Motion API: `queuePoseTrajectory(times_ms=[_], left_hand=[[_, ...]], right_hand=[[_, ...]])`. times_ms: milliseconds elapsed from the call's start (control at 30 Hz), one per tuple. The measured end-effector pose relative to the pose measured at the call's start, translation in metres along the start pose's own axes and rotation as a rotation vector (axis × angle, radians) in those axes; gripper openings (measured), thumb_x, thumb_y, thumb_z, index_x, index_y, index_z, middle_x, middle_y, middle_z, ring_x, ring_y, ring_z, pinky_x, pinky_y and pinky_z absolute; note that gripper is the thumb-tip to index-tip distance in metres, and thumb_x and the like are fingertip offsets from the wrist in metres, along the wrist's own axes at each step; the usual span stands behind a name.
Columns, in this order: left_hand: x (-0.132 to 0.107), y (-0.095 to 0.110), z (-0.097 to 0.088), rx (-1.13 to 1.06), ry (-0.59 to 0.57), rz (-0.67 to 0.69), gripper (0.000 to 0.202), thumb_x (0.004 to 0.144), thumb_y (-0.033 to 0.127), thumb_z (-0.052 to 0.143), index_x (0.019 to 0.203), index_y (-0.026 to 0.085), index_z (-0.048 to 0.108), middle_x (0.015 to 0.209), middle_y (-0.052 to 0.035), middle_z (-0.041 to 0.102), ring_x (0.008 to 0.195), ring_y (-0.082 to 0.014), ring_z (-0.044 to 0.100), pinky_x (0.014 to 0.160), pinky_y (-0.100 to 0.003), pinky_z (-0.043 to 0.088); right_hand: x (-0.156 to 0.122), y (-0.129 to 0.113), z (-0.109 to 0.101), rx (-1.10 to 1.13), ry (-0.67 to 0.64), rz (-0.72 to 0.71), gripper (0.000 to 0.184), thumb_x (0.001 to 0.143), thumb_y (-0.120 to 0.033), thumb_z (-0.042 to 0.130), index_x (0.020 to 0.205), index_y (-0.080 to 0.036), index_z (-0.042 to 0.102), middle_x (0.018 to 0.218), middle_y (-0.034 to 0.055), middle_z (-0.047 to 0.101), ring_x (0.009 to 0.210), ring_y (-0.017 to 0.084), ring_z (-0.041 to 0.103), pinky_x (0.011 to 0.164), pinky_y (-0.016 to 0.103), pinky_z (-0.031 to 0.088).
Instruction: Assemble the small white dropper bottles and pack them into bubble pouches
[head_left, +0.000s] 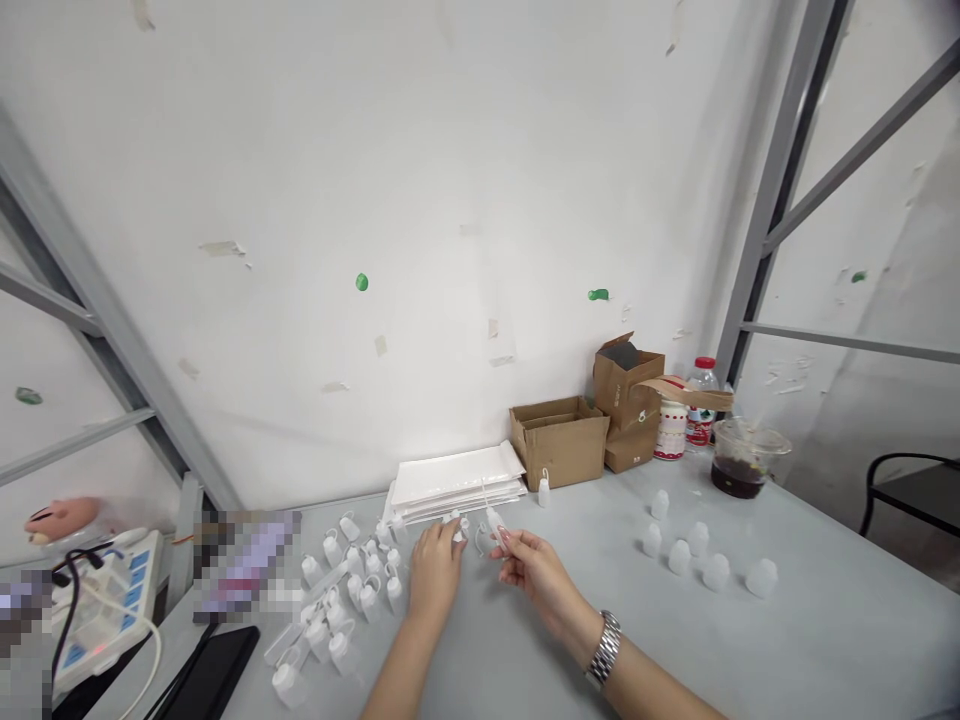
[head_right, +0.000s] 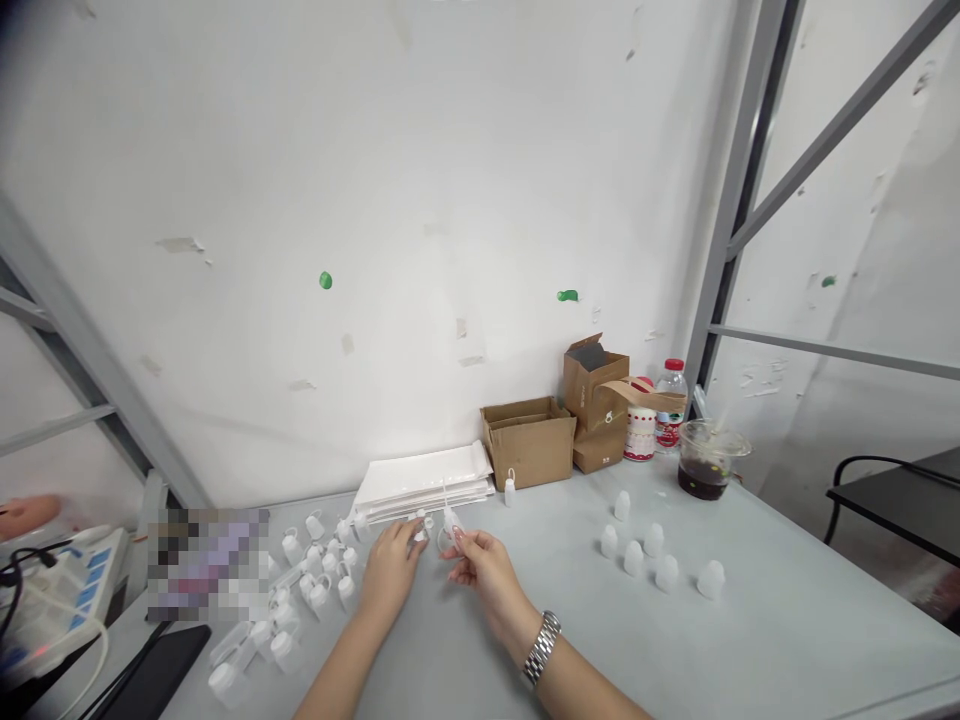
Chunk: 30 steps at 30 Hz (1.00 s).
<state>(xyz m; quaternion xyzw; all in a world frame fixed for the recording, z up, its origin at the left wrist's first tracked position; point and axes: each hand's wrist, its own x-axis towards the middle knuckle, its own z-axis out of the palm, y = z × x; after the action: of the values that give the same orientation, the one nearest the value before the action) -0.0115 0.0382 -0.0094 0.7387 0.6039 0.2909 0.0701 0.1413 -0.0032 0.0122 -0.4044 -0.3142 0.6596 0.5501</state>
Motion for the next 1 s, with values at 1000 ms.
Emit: queuePoseTrajectory(times_ms=[1000], left_hand=[[-0.005, 0.032, -0.005, -1.751, -0.076, -0.737, 0.013, 0.066, 0.014, 0.066, 0.079, 0.016, 0.064, 0.079, -0.0044, 0.068, 0.069, -0.0123, 0.063, 0.059, -0.022, 0.048]], right_hand=[[0.002, 0.026, -0.004, -0.708, 0.067, -0.426, 0.012, 0.075, -0.029, 0.053, 0.077, -0.02, 0.046, 0.069, -0.0009, 0.056, 0.061, 0.014, 0.05, 0.057, 0.024, 0.037]])
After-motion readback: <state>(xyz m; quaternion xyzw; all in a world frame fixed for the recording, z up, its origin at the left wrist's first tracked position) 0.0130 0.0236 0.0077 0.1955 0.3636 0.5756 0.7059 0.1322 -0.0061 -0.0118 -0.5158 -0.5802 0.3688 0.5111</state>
